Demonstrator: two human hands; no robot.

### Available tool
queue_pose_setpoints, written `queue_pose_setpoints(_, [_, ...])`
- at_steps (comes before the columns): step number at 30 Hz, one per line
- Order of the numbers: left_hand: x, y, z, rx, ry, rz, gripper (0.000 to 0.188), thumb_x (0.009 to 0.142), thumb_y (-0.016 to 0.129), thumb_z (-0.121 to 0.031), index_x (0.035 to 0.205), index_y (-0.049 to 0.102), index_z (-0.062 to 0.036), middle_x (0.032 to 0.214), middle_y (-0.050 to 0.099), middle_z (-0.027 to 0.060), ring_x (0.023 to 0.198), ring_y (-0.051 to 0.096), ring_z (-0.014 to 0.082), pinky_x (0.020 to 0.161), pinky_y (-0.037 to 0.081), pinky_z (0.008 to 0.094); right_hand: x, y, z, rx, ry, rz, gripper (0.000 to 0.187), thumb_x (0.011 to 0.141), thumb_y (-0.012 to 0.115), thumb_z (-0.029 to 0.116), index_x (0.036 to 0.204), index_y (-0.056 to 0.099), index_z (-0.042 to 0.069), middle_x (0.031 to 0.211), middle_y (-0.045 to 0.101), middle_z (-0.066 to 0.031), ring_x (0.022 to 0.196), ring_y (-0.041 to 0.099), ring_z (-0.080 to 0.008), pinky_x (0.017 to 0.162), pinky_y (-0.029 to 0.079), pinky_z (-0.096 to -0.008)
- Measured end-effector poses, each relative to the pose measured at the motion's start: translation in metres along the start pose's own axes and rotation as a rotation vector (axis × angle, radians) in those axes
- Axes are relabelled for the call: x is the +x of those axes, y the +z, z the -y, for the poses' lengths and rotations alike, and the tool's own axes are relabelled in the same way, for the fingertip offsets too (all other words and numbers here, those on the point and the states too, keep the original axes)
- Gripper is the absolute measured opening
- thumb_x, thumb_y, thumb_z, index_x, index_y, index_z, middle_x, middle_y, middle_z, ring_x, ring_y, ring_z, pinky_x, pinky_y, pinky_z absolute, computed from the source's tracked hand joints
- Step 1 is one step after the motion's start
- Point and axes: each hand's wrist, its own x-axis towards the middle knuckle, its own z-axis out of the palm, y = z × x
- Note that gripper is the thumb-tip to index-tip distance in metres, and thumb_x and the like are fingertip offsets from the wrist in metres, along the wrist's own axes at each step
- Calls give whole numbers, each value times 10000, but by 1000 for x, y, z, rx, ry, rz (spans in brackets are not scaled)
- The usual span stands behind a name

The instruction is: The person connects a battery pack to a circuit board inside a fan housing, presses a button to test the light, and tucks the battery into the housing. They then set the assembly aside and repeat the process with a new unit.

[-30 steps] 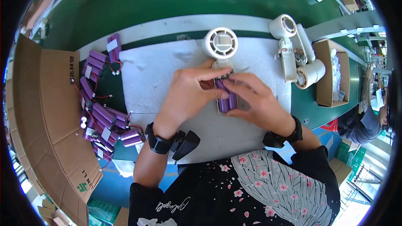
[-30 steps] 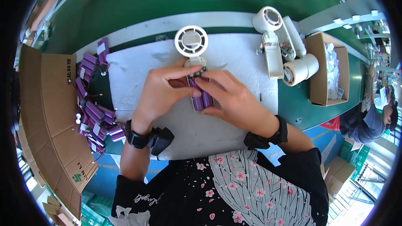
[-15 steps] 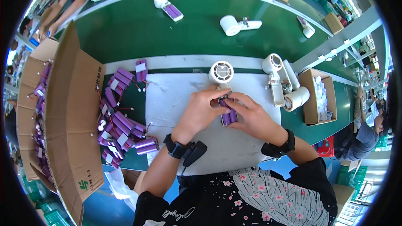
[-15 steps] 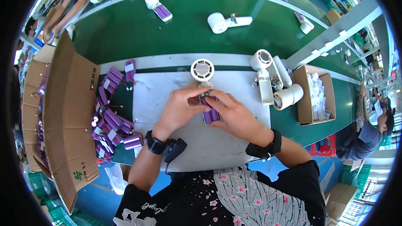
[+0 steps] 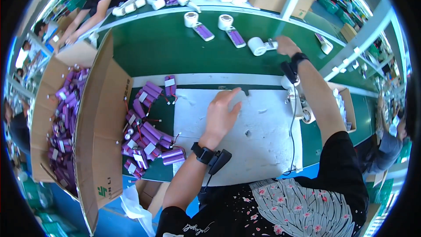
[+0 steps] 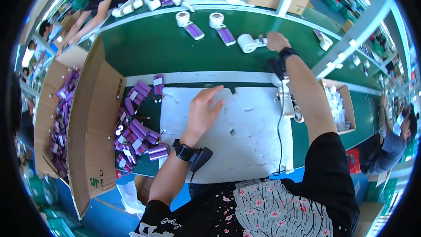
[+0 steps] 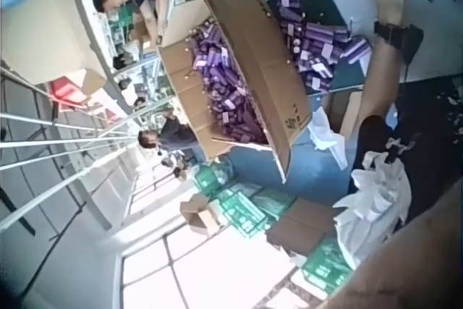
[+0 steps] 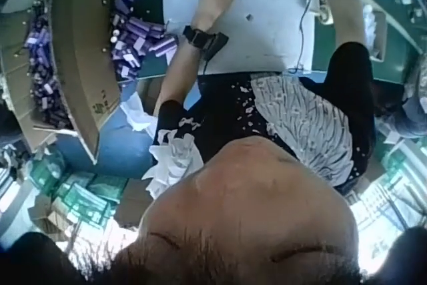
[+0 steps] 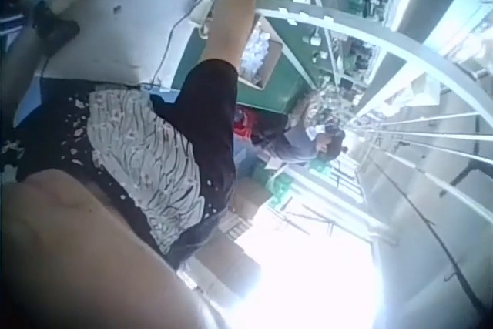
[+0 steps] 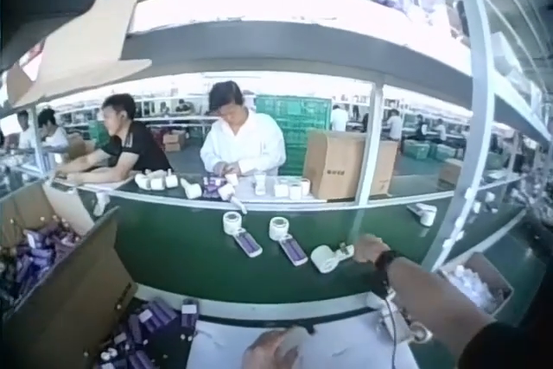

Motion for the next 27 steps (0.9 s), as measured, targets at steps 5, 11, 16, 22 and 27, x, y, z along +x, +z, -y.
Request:
queue_pose_setpoints(5, [-7, -5, 5, 25, -25, -25, 378, 780, 722, -48, 1151, 654, -68, 1078, 664, 154, 791, 640, 268, 674, 536, 351, -43, -45, 39, -188, -14, 33, 279, 747, 677, 127, 1020, 656, 75, 990, 650, -172, 1007, 612, -386, 877, 496, -438])
queue_pose_setpoints(11, [-10, -6, 1, -61, -127, -18, 358, 830, 717, -159, 1166, 631, -69, 997, 672, 154, 756, 644, 256, 678, 530, 345, -157, -53, 112, 318, -386, -106, 179, 729, 625, 61, 894, 581, 8, 950, 578, -221, 847, 586, -436, 718, 459, -480])
queue_pose_setpoints(16, [-4, -4, -10, -199, -233, 143, 362, 866, 705, -291, 1117, 606, -49, 907, 665, 149, 698, 631, 242, 673, 520, 338, -257, -42, 162, 398, -513, -113, 263, 728, 609, 7, 980, 536, -14, 1029, 558, -208, 812, 609, -418, 690, 509, -471])
queue_pose_setpoints(22, [-1, -11, -11, -231, -133, 315, 339, 844, 719, -272, 1036, 589, -25, 828, 641, 134, 709, 638, 236, 659, 512, 350, -289, -64, 173, 322, -530, 188, 328, 792, 708, 173, 1030, 570, -5, 1008, 595, -205, 767, 637, -382, 672, 526, -446])
queue_pose_setpoints(27, [-12, -1, 15, -207, -50, 184, 244, 817, 681, -165, 1017, 608, -45, 781, 631, 119, 739, 637, 259, 683, 499, 370, -239, -126, 192, 412, -836, 394, 358, 806, 724, 261, 1026, 617, -1, 878, 657, -192, 761, 657, -339, 665, 527, -411])
